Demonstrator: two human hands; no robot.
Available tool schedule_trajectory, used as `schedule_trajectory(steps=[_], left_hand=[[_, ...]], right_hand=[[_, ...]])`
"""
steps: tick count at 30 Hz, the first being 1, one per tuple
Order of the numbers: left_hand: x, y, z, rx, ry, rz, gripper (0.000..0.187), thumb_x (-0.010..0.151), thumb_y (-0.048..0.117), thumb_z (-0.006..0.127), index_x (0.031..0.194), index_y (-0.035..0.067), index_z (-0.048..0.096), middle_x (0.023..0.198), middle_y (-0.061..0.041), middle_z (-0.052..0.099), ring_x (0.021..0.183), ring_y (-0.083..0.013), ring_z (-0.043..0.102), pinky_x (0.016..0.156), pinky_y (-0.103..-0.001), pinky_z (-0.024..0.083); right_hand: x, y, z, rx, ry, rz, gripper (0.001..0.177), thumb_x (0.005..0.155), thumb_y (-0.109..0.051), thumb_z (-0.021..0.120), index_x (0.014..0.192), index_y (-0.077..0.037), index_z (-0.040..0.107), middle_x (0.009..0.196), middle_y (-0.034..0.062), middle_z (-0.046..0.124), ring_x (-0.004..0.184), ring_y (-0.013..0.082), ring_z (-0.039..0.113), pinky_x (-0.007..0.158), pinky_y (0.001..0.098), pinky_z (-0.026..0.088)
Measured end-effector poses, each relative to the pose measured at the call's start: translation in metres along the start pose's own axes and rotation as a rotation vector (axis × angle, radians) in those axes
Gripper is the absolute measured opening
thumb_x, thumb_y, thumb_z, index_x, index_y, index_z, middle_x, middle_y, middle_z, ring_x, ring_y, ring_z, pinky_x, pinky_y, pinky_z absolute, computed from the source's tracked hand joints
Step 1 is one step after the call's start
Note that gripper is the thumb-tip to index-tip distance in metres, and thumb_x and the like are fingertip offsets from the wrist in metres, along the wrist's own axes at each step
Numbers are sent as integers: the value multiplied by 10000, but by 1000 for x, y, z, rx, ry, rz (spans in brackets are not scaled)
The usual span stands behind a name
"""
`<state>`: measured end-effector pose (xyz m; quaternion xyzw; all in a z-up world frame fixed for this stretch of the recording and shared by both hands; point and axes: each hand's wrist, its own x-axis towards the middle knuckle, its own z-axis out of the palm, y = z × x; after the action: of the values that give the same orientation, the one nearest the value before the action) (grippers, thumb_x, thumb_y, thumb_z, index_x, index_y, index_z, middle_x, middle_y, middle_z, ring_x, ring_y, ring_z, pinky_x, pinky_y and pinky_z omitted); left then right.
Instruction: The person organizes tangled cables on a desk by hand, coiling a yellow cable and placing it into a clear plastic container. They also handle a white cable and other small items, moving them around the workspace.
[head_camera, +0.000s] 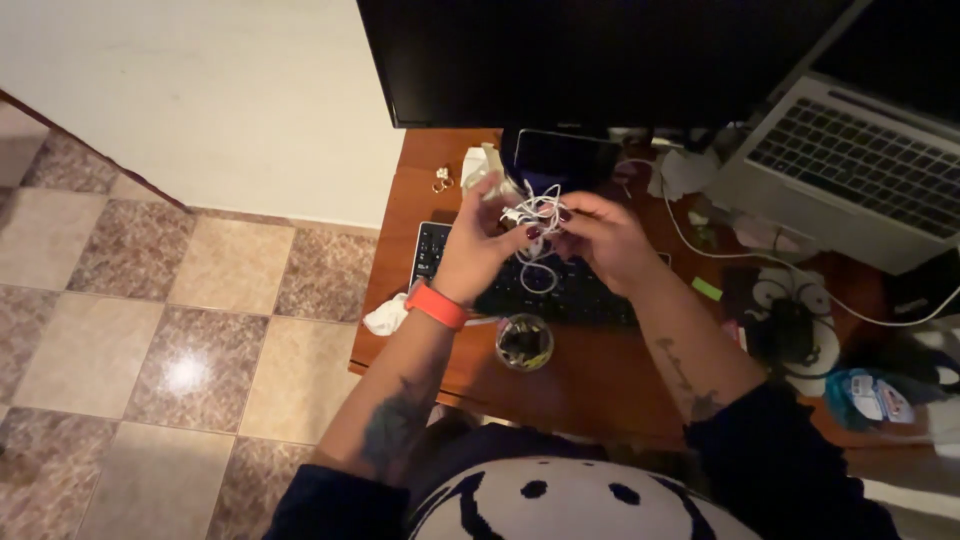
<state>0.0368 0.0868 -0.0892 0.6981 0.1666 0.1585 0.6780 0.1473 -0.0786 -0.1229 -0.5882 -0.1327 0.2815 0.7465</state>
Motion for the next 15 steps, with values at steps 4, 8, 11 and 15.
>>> schedule_trajectory(steps=[4,8,11,15], left_hand=[[11,-8,-14,-587,-159,-85,625,842,105,818,1407,91,550,1159,-186,681,864,-222,755,682,-325,676],[12,-2,-31,-788,-102,-63,458,850,-65,755,1282,5,620,1008,-188,704,773,-254,768,631,-355,689],[3,18,-54,-652,-2,-33,447,827,-34,757,1254,28,641,931,-118,704,542,-135,689,426,-188,594],[-7,10,-86,-538,132,5,430,827,18,813,1225,23,653,961,-92,659,607,-118,621,379,-164,451]], right_hand=[[-5,-19,17,-201,-37,-154,155,886,-63,731,1037,-34,753,865,102,701,668,146,654,552,253,546],[15,-20,28,-326,-26,-352,204,849,-13,783,1051,-39,783,1087,106,708,876,145,645,753,267,571],[17,-38,47,-453,7,-421,225,806,-27,801,1025,-78,810,1011,41,704,836,119,652,712,247,571],[35,-33,63,-437,8,-371,135,881,-102,793,1014,-96,814,911,30,706,807,105,661,690,248,577]])
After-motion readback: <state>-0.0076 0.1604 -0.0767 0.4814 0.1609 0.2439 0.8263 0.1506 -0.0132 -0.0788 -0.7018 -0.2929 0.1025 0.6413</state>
